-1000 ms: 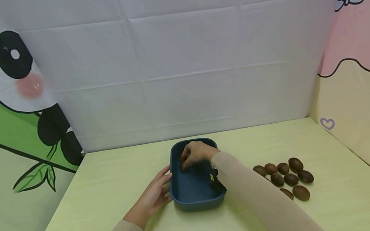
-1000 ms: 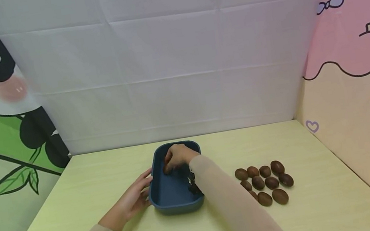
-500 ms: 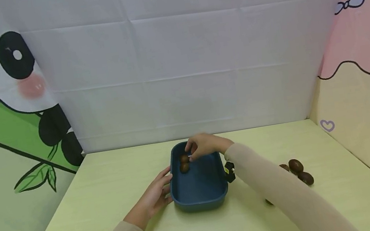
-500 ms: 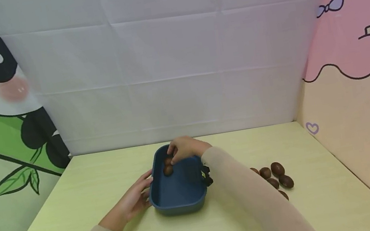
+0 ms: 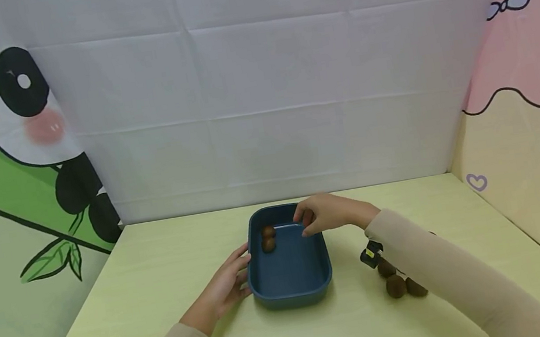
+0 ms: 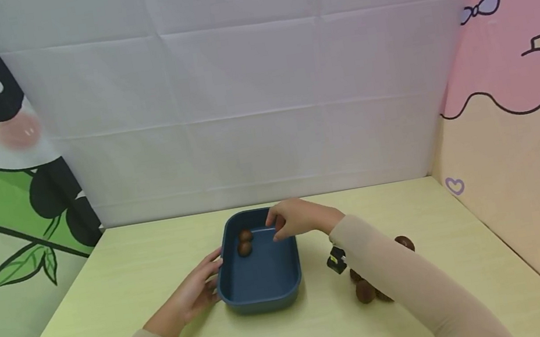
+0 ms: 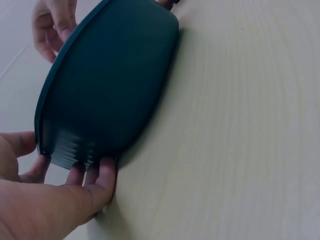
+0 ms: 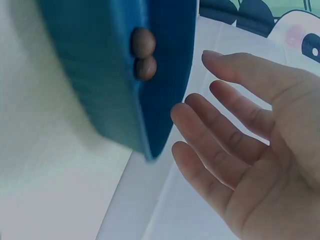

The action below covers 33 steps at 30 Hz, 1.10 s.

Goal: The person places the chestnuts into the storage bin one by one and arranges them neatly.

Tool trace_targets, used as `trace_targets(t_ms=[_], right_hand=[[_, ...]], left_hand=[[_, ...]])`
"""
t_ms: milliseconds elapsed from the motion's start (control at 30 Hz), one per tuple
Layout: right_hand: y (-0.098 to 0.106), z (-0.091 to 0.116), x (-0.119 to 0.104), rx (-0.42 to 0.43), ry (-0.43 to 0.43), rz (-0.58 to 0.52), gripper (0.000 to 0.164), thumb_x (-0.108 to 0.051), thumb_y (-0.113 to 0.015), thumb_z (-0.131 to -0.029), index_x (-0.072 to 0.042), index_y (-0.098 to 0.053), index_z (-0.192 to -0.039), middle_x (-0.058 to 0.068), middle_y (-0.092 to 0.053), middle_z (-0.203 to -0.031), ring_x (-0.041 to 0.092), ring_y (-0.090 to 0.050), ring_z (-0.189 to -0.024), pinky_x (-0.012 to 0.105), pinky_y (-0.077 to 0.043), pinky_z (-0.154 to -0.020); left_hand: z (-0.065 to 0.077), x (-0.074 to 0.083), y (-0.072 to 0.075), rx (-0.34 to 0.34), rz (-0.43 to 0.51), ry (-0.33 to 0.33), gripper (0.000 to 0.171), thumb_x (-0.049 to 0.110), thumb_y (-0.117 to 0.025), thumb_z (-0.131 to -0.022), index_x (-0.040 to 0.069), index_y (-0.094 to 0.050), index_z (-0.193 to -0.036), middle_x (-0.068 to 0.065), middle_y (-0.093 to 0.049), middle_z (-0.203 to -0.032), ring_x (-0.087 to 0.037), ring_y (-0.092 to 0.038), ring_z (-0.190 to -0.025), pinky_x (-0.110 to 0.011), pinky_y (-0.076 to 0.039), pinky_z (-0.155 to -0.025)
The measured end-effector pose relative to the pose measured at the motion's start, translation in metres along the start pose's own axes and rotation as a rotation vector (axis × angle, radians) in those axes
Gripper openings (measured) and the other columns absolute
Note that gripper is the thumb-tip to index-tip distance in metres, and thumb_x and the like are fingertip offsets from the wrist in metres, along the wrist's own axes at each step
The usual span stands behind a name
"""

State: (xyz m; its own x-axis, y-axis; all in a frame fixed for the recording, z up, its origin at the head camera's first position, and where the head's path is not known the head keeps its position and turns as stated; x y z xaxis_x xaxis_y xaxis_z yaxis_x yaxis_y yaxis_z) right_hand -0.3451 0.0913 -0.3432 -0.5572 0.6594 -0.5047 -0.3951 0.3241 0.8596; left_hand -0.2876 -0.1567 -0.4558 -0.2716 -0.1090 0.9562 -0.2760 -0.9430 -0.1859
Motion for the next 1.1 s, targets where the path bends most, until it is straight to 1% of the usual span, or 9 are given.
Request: trace_targets(t_ms=[67, 167, 267, 367, 433, 567, 767, 933, 1100], right_hand=[[0.001, 0.010, 0.007, 0.008, -0.004, 0.004, 0.028, -0.018, -0.075, -0.092, -0.013, -0.067, -0.119, 0.004, -0.068, -0.105, 0.017, -0.065, -0.096, 0.033, -0.053, -0.083], [0.003, 0.025, 0.018, 0.022, -0.007, -0.002, 0.030, -0.018, -0.075, -0.092, -0.010, -0.067, -0.120, 0.009, -0.069, -0.108, 0.018, -0.066, -0.095, 0.033, -0.053, -0.082], [0.004, 0.039, 0.032, 0.043, -0.020, -0.013, 0.030, -0.017, -0.075, -0.092, -0.009, -0.067, -0.120, 0.009, -0.069, -0.107, 0.018, -0.066, -0.095, 0.033, -0.054, -0.081], [0.003, 0.052, 0.046, 0.049, -0.049, -0.016, 0.028, -0.017, -0.075, -0.091, -0.012, -0.068, -0.117, 0.009, -0.068, -0.105, 0.018, -0.066, -0.094, 0.034, -0.054, -0.080], [0.001, 0.059, 0.056, 0.051, -0.074, -0.019, 0.027, -0.016, -0.075, -0.091, -0.012, -0.068, -0.116, 0.009, -0.068, -0.104, 0.018, -0.066, -0.092, 0.036, -0.054, -0.080], [-0.006, 0.071, 0.077, 0.057, -0.120, -0.025, 0.027, -0.015, -0.076, -0.089, -0.008, -0.068, -0.115, 0.007, -0.068, -0.101, 0.019, -0.065, -0.091, 0.038, -0.053, -0.081], [-0.018, 0.090, 0.105, 0.074, -0.173, -0.045, 0.027, -0.015, -0.076, -0.089, -0.006, -0.069, -0.114, 0.006, -0.069, -0.102, 0.020, -0.064, -0.095, 0.042, -0.052, -0.083], [-0.024, 0.104, 0.118, 0.077, -0.159, -0.044, 0.030, -0.023, -0.078, -0.088, -0.008, -0.069, -0.113, 0.002, -0.069, -0.100, 0.020, -0.065, -0.093, 0.043, -0.052, -0.082], [-0.026, 0.110, 0.121, 0.076, -0.152, -0.061, 0.035, -0.028, -0.080, -0.087, -0.008, -0.069, -0.113, 0.001, -0.069, -0.099, 0.020, -0.064, -0.093, 0.044, -0.051, -0.084]], left_hand=[[0.000, 0.000, 0.000, -0.001, 0.003, -0.001, 0.056, 0.028, -0.042, -0.109, 0.018, -0.022, -0.160, -0.023, -0.043, -0.147, -0.031, -0.052, -0.128, -0.040, -0.049, -0.089], [0.000, -0.001, 0.001, -0.004, -0.003, -0.002, 0.057, 0.030, -0.042, -0.109, 0.019, -0.021, -0.160, -0.023, -0.043, -0.148, -0.031, -0.051, -0.129, -0.040, -0.049, -0.090], [0.001, -0.001, 0.000, -0.009, -0.008, -0.004, 0.057, 0.031, -0.042, -0.109, 0.019, -0.021, -0.160, -0.023, -0.043, -0.149, -0.032, -0.050, -0.130, -0.041, -0.048, -0.091], [0.001, 0.000, 0.000, -0.007, -0.011, -0.005, 0.057, 0.031, -0.043, -0.109, 0.019, -0.021, -0.160, -0.022, -0.043, -0.148, -0.032, -0.050, -0.130, -0.041, -0.048, -0.091], [0.001, 0.000, 0.000, -0.006, -0.011, -0.005, 0.057, 0.031, -0.043, -0.109, 0.019, -0.021, -0.160, -0.022, -0.044, -0.149, -0.032, -0.050, -0.131, -0.042, -0.048, -0.092], [0.000, 0.000, 0.001, -0.005, -0.010, -0.006, 0.057, 0.031, -0.043, -0.109, 0.019, -0.021, -0.160, -0.022, -0.043, -0.149, -0.032, -0.050, -0.131, -0.042, -0.048, -0.092], [0.001, 0.000, 0.001, -0.004, -0.017, -0.006, 0.057, 0.031, -0.043, -0.109, 0.019, -0.021, -0.160, -0.023, -0.042, -0.149, -0.033, -0.049, -0.131, -0.042, -0.048, -0.093], [0.002, 0.000, 0.001, 0.002, -0.025, -0.002, 0.057, 0.030, -0.042, -0.109, 0.019, -0.022, -0.160, -0.023, -0.042, -0.150, -0.034, -0.048, -0.133, -0.043, -0.047, -0.094], [0.002, 0.000, 0.001, 0.003, -0.019, -0.004, 0.057, 0.031, -0.043, -0.108, 0.019, -0.022, -0.160, -0.022, -0.041, -0.151, -0.035, -0.045, -0.135, -0.044, -0.047, -0.095]])
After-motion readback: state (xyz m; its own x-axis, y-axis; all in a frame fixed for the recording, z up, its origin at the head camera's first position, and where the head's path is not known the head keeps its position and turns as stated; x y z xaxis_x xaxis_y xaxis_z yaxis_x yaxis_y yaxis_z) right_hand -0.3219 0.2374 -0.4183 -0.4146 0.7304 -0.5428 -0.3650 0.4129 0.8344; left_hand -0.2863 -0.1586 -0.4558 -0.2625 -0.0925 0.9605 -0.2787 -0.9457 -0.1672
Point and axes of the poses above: each hand's wrist, its own z-axis away from the middle knuckle, its own y-axis out of the back of the hand, x = y × z, the point moved 4 cm from there along -z, towards the middle knuckle
